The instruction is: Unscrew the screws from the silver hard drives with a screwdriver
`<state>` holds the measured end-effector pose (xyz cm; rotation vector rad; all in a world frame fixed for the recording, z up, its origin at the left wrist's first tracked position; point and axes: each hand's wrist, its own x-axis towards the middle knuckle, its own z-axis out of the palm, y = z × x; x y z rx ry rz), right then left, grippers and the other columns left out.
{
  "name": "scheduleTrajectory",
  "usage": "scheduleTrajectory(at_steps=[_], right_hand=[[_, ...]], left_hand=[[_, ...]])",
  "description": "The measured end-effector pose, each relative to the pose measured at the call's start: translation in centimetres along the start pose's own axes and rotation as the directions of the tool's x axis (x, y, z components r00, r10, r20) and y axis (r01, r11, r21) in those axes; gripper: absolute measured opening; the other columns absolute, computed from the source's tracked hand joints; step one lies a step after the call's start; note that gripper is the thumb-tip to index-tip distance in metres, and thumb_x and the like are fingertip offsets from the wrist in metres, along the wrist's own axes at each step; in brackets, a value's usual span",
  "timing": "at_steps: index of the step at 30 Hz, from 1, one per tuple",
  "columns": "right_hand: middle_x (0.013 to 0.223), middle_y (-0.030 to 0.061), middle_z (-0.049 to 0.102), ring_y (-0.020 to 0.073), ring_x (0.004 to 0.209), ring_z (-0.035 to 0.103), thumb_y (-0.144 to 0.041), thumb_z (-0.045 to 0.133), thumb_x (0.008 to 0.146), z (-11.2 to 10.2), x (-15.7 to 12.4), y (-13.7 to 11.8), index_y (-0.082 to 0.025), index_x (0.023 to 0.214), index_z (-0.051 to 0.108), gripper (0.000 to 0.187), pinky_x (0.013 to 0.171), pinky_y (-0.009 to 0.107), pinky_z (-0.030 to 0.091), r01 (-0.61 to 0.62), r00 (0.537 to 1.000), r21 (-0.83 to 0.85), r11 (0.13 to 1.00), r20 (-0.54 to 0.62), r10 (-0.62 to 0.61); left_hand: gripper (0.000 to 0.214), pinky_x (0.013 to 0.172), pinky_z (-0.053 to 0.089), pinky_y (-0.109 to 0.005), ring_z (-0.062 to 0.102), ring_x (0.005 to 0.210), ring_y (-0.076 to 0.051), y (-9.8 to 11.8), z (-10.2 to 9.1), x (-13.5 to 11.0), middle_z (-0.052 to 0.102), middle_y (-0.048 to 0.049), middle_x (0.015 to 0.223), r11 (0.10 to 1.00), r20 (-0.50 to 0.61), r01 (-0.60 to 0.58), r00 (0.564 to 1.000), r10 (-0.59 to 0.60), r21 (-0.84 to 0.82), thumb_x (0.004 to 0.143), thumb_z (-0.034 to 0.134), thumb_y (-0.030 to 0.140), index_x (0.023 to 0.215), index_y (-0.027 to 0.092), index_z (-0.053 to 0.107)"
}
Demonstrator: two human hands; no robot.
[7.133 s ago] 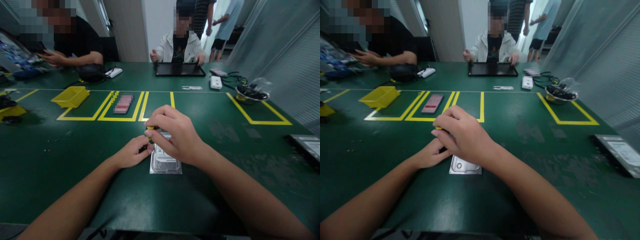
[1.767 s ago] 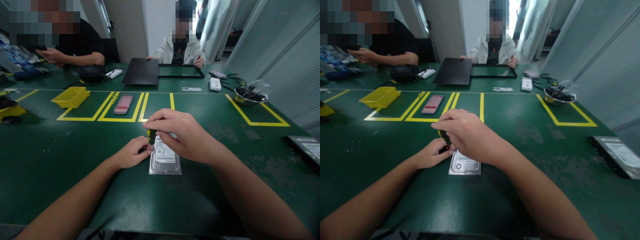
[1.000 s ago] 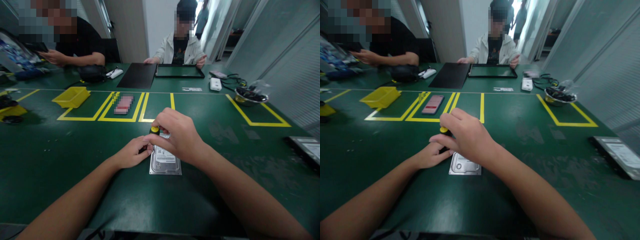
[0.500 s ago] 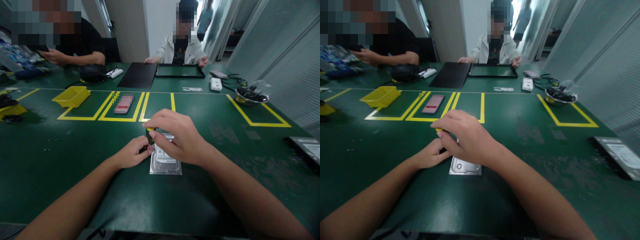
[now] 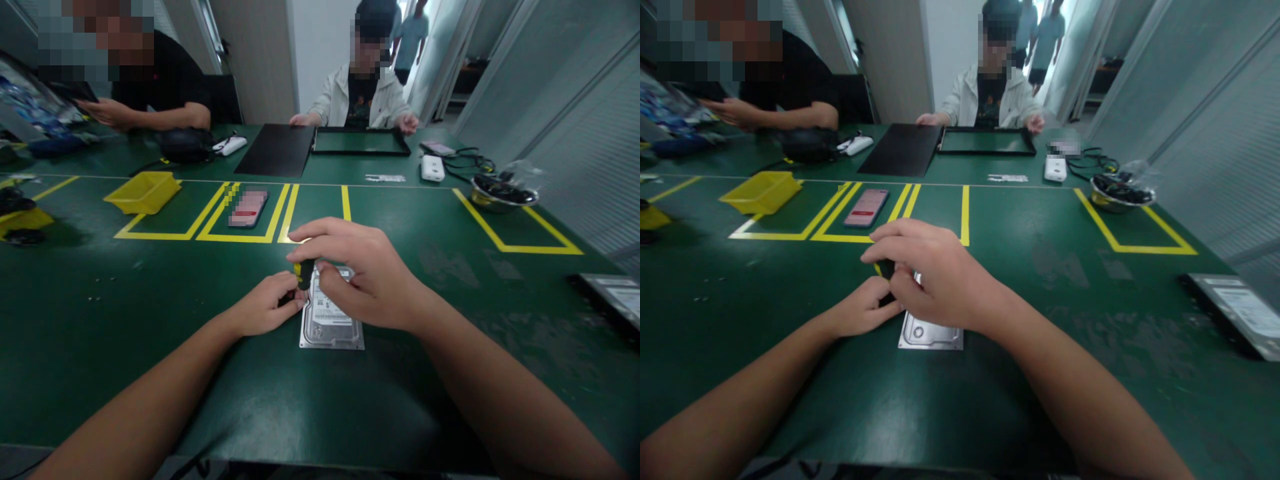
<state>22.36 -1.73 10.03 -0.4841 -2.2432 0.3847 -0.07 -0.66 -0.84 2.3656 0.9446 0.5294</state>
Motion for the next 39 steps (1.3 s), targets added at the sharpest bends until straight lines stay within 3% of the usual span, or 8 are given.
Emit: scheduleTrajectory(at_steps=[8,13,20,23,28,39], right_hand=[[0.106,0.0084,0.071,0.0151,0.102,0.065,-0.002,0.045,0.078,-0.02,0.16,0.03,-0.012,0.097,0.067,0.031,0.093,0.03,0.051,-0.005,1.0,0.039,0.999,0.011,0.005],[0.114,0.0065,0.072,0.0139,0.109,0.066,-0.001,0.044,0.079,-0.14,0.01,0.28,-0.014,0.102,0.068,0.035,0.098,0.028,0.05,-0.018,0.999,0.034,0.999,0.034,0.017],[0.123,0.0127,0.067,0.0166,0.116,0.061,-0.001,0.042,0.082,-0.35,-0.02,0.35,-0.01,0.115,0.065,0.041,0.101,0.034,0.048,0.045,0.995,0.048,0.998,0.089,-0.049],[0.123,0.0122,0.065,0.0174,0.114,0.06,-0.003,0.042,0.084,-0.32,-0.03,0.31,-0.012,0.119,0.064,0.042,0.099,0.036,0.048,0.03,0.994,0.033,0.999,0.108,-0.034],[0.117,0.0148,0.065,0.0191,0.107,0.06,-0.004,0.045,0.087,-0.34,0.0,0.23,-0.005,0.121,0.064,0.038,0.094,0.036,0.048,0.016,0.992,0.007,1.0,0.123,-0.016],[0.107,0.0104,0.065,0.0173,0.098,0.059,-0.017,0.054,0.093,-0.24,0.13,0.14,-0.011,0.116,0.065,0.026,0.086,0.031,0.047,-0.063,0.992,-0.115,0.991,0.101,0.075]], left_hand=[[0.011,0.07,0.043,-0.03,0.057,0.077,-0.017,-0.16,0.03,-0.07,0.064,-0.0019,0.085,0.999,-0.02,-0.037,0.999,0.037,0.017,0.093,0.053,0.025,0.089,0.017,0.059],[0.011,0.069,0.043,-0.029,0.056,0.075,-0.016,-0.28,0.12,-0.09,0.062,-0.0008,0.081,0.999,-0.014,-0.024,1.0,0.024,0.027,0.092,0.054,0.025,0.086,0.017,0.058],[0.015,0.075,0.047,-0.032,0.058,0.082,-0.019,-0.08,0.06,-0.07,0.063,-0.0028,0.085,1.0,-0.013,-0.009,1.0,0.009,0.021,0.093,0.053,0.03,0.089,0.017,0.059],[0.015,0.077,0.048,-0.034,0.059,0.083,-0.02,0.17,-0.06,0.0,0.063,-0.0029,0.084,1.0,-0.017,-0.008,1.0,0.008,0.005,0.092,0.052,0.03,0.088,0.017,0.059],[0.015,0.074,0.048,-0.032,0.058,0.08,-0.019,0.19,-0.06,-0.01,0.063,-0.0028,0.084,1.0,-0.017,-0.001,1.0,0.002,0.013,0.092,0.052,0.03,0.089,0.017,0.059],[0.012,0.07,0.043,-0.03,0.053,0.074,-0.016,0.06,-0.03,-0.06,0.058,-0.0009,0.08,0.999,-0.026,-0.031,0.999,0.032,0.025,0.093,0.053,0.026,0.087,0.017,0.057]])
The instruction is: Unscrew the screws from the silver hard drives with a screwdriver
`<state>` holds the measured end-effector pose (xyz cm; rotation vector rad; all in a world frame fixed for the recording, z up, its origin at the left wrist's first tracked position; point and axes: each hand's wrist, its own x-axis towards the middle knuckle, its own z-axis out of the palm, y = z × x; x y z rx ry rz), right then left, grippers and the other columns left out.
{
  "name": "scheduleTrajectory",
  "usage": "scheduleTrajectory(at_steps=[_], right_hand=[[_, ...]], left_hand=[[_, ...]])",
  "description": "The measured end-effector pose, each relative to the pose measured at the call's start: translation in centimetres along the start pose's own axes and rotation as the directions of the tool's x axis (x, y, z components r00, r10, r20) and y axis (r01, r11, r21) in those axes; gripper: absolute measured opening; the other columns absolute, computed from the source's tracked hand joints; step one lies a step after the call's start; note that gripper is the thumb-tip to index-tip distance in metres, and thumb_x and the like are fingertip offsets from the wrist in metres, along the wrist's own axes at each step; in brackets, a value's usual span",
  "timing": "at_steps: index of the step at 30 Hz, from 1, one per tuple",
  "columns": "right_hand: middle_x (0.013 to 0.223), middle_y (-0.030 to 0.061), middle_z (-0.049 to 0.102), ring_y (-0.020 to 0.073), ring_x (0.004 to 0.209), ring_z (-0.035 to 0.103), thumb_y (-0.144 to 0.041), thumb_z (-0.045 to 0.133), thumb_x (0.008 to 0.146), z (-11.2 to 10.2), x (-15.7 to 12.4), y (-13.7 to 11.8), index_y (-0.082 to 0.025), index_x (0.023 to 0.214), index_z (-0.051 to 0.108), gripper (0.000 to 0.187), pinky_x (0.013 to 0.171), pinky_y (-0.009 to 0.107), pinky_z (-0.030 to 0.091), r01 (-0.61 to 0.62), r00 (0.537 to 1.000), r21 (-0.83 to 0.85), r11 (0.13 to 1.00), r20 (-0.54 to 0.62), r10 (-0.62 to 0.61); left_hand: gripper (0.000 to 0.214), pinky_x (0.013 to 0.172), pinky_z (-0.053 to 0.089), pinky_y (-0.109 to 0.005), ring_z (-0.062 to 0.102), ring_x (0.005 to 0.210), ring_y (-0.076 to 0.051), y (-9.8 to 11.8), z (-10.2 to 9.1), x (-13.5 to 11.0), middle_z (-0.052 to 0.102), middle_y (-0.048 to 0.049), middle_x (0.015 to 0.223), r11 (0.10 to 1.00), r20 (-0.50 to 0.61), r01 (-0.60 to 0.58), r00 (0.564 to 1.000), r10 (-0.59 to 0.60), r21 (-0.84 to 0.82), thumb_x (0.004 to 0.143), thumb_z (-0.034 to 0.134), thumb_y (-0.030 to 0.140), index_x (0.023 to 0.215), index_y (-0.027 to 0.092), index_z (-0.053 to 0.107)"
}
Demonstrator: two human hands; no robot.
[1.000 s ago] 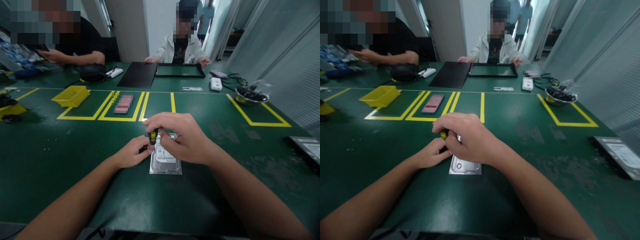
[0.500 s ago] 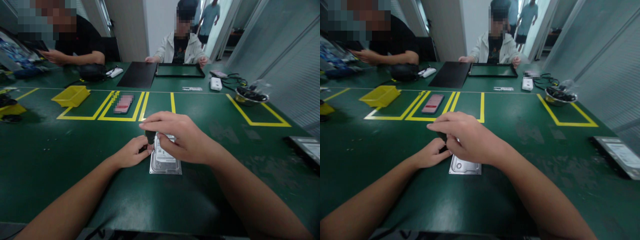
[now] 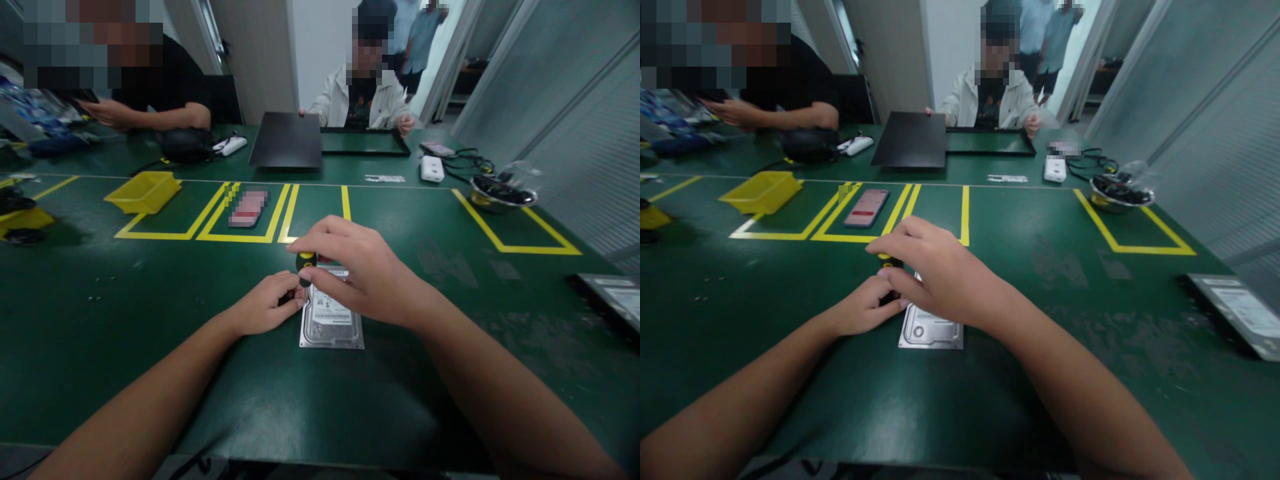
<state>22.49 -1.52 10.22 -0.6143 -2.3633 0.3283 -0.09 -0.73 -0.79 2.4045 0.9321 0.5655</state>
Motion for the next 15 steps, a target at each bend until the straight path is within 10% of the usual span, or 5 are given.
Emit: scheduleTrajectory(at_steps=[15], right_hand=[[0.117,0.0067,0.068,0.0146,0.096,0.064,-0.021,0.055,0.095,-0.6,-0.3,0.3,-0.013,0.121,0.06,0.028,0.086,0.027,0.048,0.003,1.0,-0.016,1.0,-0.017,-0.003]], left_hand=[[0.006,0.071,0.041,-0.028,0.053,0.075,-0.015,0.3,-0.4,0.1,0.057,0.0002,0.08,0.997,0.048,0.03,0.998,-0.027,-0.066,0.091,0.053,0.02,0.087,0.017,0.057]])
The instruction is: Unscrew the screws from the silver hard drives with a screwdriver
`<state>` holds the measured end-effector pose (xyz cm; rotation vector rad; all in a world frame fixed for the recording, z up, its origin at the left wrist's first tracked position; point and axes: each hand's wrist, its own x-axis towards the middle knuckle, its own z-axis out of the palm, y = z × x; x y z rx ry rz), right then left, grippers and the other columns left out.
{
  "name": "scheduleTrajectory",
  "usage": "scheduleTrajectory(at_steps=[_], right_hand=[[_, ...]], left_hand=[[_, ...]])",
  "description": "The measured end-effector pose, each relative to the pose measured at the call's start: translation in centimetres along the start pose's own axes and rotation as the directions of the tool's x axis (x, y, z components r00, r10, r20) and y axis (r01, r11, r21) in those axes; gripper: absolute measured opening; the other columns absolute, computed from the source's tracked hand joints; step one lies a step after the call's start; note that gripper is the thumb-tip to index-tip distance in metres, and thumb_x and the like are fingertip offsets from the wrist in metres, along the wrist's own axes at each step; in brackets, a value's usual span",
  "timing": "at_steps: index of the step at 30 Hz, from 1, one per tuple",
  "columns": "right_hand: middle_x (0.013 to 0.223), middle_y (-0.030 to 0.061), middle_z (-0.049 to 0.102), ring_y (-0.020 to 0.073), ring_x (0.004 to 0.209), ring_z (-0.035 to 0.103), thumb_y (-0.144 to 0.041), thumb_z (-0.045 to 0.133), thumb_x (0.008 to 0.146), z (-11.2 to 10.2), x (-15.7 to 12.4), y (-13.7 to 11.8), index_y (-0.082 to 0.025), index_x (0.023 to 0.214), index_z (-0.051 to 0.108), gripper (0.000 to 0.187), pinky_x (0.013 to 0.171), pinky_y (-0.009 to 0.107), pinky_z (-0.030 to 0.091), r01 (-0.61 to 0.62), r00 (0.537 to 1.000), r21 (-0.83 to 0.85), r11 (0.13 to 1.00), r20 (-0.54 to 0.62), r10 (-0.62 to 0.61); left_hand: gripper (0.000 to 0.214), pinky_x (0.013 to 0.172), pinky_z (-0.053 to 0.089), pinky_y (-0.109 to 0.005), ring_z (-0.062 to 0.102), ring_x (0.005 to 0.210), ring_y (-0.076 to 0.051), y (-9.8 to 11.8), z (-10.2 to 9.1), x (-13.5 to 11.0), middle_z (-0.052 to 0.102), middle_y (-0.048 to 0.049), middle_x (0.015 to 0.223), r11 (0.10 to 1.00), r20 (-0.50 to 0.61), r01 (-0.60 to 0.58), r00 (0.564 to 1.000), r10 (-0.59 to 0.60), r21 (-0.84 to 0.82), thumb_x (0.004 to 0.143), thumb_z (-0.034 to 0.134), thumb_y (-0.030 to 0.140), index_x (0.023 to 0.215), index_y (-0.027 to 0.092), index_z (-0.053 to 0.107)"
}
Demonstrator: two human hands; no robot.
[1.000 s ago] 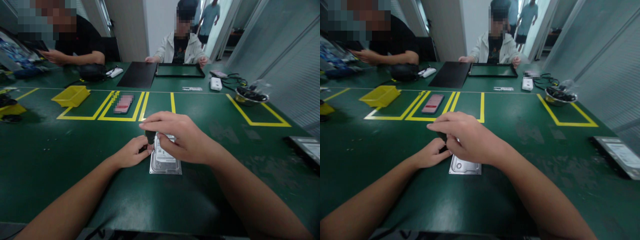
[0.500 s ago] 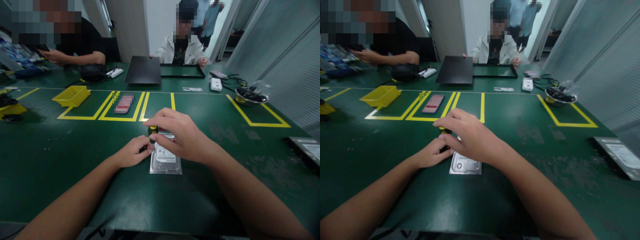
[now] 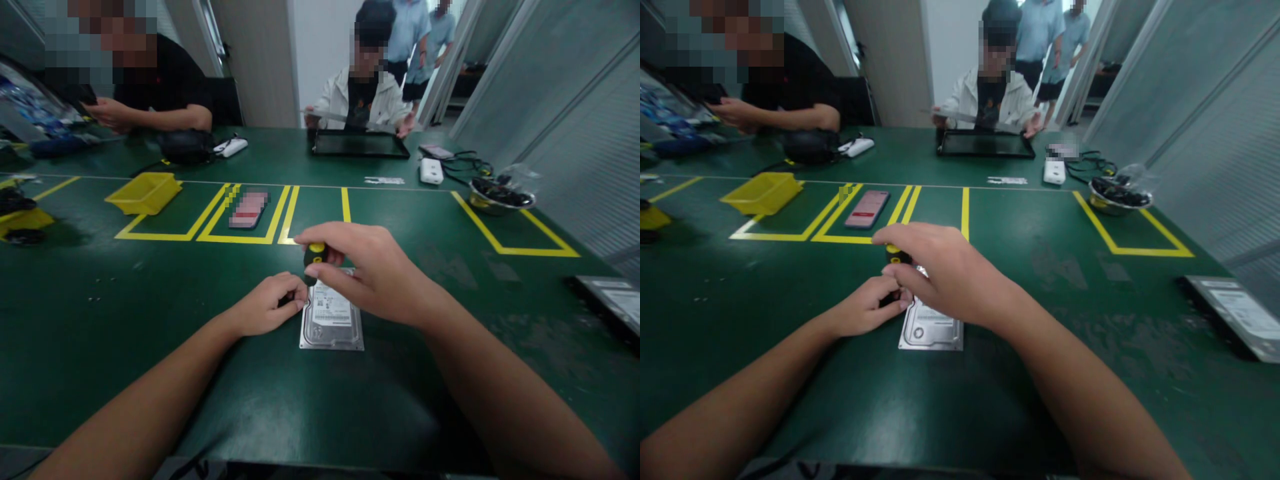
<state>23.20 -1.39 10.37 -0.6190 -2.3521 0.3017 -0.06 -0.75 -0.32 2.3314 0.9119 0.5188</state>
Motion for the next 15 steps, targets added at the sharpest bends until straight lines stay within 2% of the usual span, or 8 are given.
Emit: scheduleTrajectory(at_steps=[3,8,11,15], right_hand=[[0.114,0.006,0.068,0.0137,0.088,0.063,-0.026,0.057,0.094,-1.5,-0.1,-0.4,-0.015,0.121,0.061,0.029,0.079,0.026,0.049,-0.02,0.998,-0.05,0.999,-0.062,0.017],[0.098,0.0032,0.068,0.0141,0.074,0.06,-0.031,0.063,0.091,-3.7,-0.3,-0.9,-0.018,0.113,0.065,0.025,0.073,0.028,0.047,-0.12,0.985,-0.239,0.964,-0.148,0.086],[0.092,0.0033,0.066,0.016,0.075,0.059,-0.033,0.063,0.091,-4.2,-0.5,-1.1,-0.018,0.109,0.065,0.024,0.074,0.03,0.046,-0.172,0.978,-0.336,0.926,-0.173,0.119],[0.092,0.0061,0.064,0.0198,0.082,0.059,-0.027,0.064,0.089,-3.9,-0.5,-2.1,-0.016,0.1,0.063,0.016,0.073,0.032,0.042,-0.22,0.975,-0.447,0.867,-0.123,0.183]], left_hand=[[0.004,0.071,0.042,-0.028,0.053,0.075,-0.014,0.1,-0.2,0.0,0.058,-0.0004,0.084,1.0,-0.012,0.003,1.0,-0.004,-0.022,0.091,0.053,0.019,0.091,0.017,0.057],[0.005,0.071,0.042,-0.027,0.053,0.076,-0.014,0.2,-0.1,-0.1,0.058,-0.001,0.085,0.999,-0.021,0.028,0.999,-0.029,-0.032,0.089,0.053,0.017,0.092,0.017,0.057],[0.008,0.071,0.042,-0.027,0.052,0.076,-0.014,0.1,0.0,-0.1,0.058,-0.001,0.086,0.998,-0.034,0.036,0.999,-0.037,-0.043,0.087,0.051,0.014,0.093,0.017,0.056],[0.013,0.07,0.042,-0.028,0.051,0.077,-0.015,0.1,0.0,-0.1,0.055,-0.0009,0.086,0.998,-0.068,0.051,0.996,-0.054,-0.04,0.083,0.05,0.012,0.094,0.018,0.053]])
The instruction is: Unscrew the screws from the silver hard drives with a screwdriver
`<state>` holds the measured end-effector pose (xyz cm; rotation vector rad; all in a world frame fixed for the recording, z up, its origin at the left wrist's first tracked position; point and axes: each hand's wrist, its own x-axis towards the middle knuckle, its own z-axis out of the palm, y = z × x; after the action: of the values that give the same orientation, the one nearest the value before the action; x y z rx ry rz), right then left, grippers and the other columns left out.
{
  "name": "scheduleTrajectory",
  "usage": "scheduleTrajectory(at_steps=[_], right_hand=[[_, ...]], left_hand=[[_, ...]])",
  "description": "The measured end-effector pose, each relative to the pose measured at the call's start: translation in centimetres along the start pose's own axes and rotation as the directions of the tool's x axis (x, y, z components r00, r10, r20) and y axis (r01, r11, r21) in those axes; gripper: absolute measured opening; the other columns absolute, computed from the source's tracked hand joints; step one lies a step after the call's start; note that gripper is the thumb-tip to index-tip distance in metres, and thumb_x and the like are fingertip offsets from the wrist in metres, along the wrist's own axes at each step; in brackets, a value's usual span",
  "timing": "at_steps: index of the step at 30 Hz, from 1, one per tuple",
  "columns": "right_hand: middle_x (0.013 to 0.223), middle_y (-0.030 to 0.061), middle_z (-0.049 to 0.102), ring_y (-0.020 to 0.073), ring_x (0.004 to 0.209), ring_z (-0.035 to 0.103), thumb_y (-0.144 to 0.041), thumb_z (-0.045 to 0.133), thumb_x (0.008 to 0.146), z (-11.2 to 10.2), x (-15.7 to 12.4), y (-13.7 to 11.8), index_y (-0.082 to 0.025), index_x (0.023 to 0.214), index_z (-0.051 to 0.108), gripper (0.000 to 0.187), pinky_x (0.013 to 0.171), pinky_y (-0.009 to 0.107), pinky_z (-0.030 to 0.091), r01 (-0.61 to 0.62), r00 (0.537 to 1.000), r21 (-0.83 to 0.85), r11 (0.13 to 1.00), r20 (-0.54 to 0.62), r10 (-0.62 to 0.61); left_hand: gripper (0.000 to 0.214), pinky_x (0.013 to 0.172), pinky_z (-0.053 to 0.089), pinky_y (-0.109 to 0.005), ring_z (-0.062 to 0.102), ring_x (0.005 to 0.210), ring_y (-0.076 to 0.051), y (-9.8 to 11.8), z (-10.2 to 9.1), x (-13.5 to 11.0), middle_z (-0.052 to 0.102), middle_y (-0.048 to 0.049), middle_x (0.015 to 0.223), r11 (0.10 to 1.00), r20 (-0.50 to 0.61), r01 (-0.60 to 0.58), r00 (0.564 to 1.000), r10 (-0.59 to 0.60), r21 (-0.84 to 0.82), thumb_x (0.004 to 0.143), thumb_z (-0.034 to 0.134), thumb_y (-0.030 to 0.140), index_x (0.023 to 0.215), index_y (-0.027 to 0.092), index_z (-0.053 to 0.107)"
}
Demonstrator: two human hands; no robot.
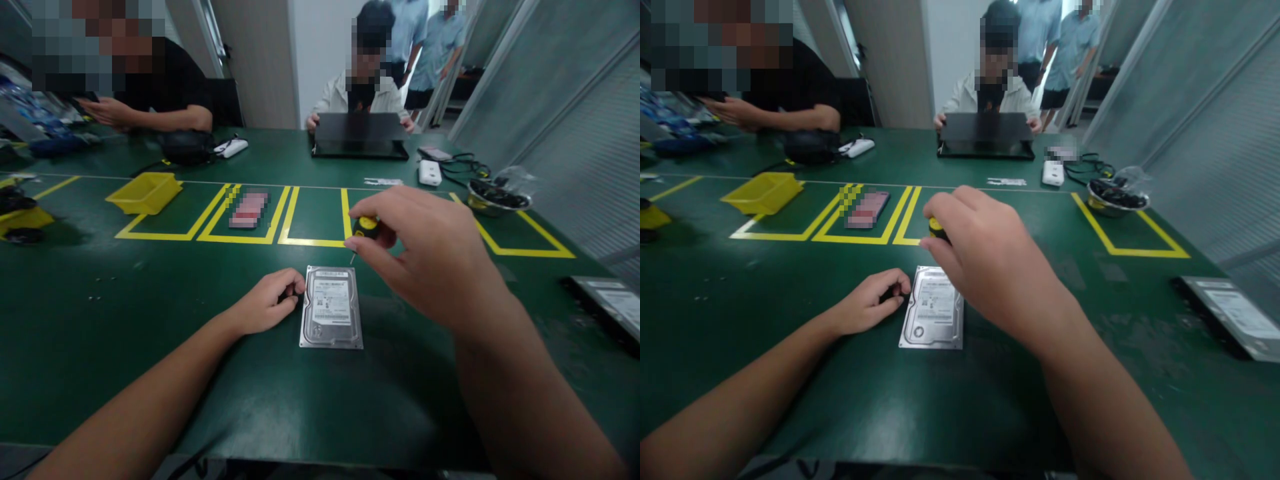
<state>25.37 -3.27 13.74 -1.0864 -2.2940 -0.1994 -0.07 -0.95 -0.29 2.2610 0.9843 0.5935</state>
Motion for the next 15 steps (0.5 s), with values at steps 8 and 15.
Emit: scheduleTrajectory(at_steps=[8,15], right_hand=[[0.082,0.0069,0.057,0.017,0.067,0.05,-0.014,0.059,0.087,-0.2,-1.4,-2.6,-0.017,0.086,0.053,0.007,0.055,0.03,0.029,-0.091,0.98,-0.276,0.957,0.146,0.135],[0.079,0.0057,0.057,0.0162,0.062,0.048,-0.021,0.062,0.085,-0.6,-2.6,-1.1,-0.019,0.085,0.051,0.012,0.053,0.03,0.027,-0.099,0.976,-0.359,0.928,0.148,0.162]], left_hand=[[0.018,0.086,0.045,-0.037,0.052,0.096,-0.022,1.0,0.1,-0.3,0.056,-0.0071,0.102,0.993,-0.096,-0.11,0.989,0.114,0.044,0.082,0.049,0.015,0.1,0.017,0.052],[0.034,0.101,0.038,-0.045,0.051,0.118,-0.029,2.3,0.8,-0.9,0.06,-0.0116,0.124,0.948,-0.01,-0.247,0.967,0.254,0.199,0.09,0.058,0.039,0.117,0.02,0.057]])
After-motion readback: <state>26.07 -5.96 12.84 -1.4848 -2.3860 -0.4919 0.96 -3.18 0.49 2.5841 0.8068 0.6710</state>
